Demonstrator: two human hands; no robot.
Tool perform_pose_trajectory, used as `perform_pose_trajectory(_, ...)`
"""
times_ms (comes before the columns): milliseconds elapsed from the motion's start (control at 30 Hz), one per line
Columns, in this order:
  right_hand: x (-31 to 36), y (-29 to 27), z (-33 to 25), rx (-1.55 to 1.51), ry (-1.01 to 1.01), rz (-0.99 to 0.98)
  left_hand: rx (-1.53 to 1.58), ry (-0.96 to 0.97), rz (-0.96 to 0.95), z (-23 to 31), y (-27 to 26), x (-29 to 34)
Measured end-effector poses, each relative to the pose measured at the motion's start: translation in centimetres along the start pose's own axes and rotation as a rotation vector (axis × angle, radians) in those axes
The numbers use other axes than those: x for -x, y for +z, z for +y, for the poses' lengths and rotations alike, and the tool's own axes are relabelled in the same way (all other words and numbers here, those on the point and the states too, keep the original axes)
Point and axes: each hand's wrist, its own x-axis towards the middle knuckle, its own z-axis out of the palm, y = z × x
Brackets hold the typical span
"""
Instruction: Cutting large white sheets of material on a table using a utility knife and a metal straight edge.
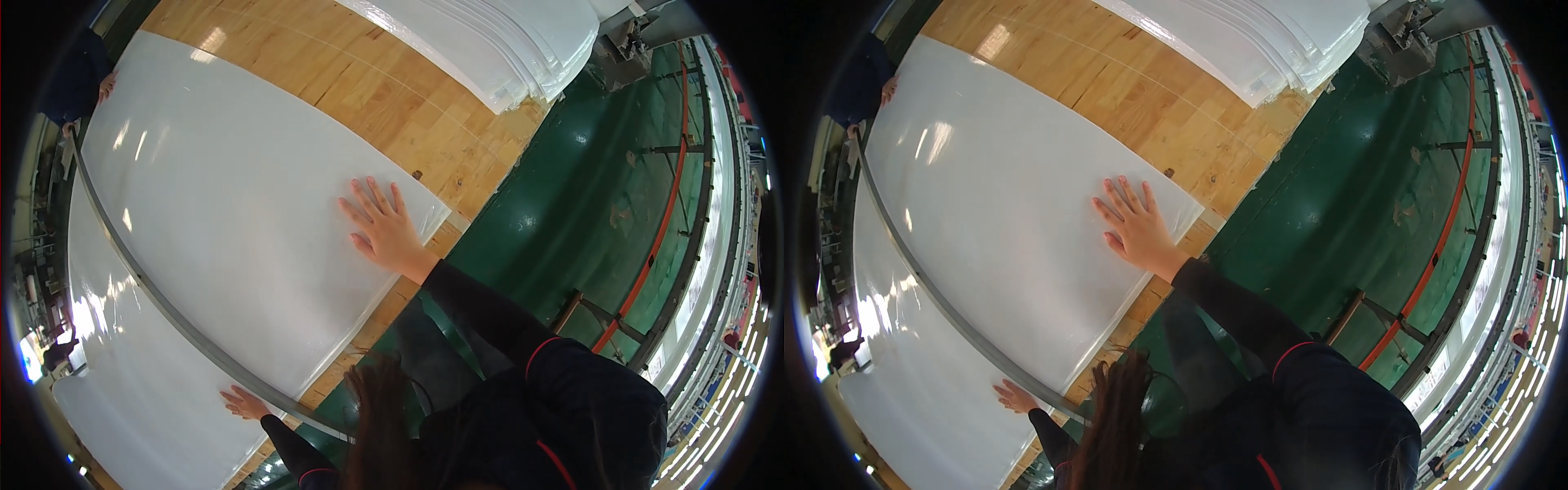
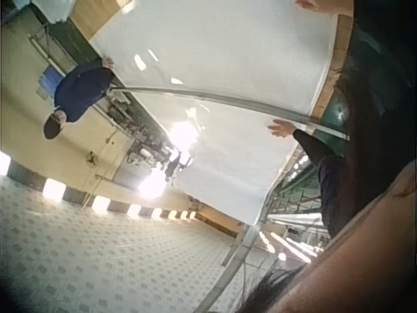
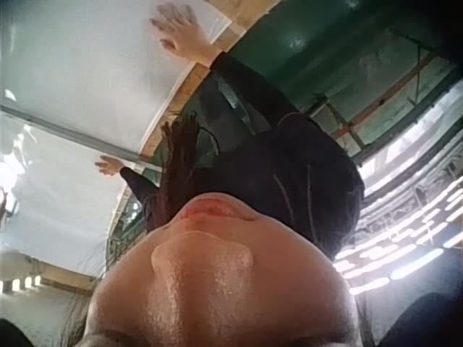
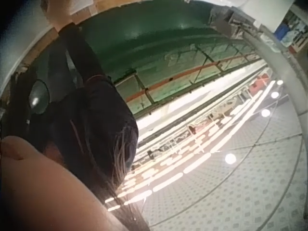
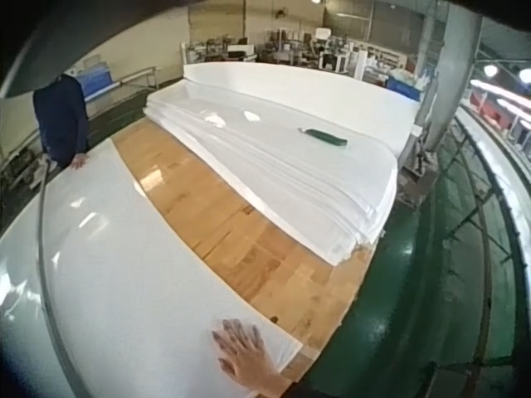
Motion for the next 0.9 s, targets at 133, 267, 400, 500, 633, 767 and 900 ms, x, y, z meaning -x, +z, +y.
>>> perform_pose_trajectory(133, 0.0, 0.0, 0.2, -0.018, -0.007, -0.003, 0.000, 0.010, 0.016, -0.3, 0.0, -0.1)
perform_pose_trajectory(267, 0.1, -0.1, 1.0, -0.012, -0.034, -0.008, 0.022, 0.005, 0.016, -0.1, 0.7, 0.7)
perform_pose_trajectory(400, -0.1, -0.1, 0.6, 0.003, -0.042, 0.010, 0.054, 0.010, 0.049, -0.6, 0.4, 0.2)
perform_pose_trajectory(500, -0.3, -0.3, 0.8, 0.010, -0.049, 0.012, 0.037, -0.002, 0.044, -0.4, 0.5, 0.3)
perform_pose_trajectory(633, -1.0, -1.4, 0.8, -0.073, -0.041, -0.036, 0.006, -0.027, 0.045, -0.2, 0.2, -0.3)
perform_pose_trajectory(767, -0.6, -2.9, 3.2, 0.032, 0.008, 0.058, -0.008, -0.029, 0.053, 0.2, -0.1, -0.3)
perform_pose_trajectory(900, -0.5, -2.9, 3.6, 0.099, -0.014, 0.009, -0.002, -0.063, 0.035, 0.5, -0.3, 0.0)
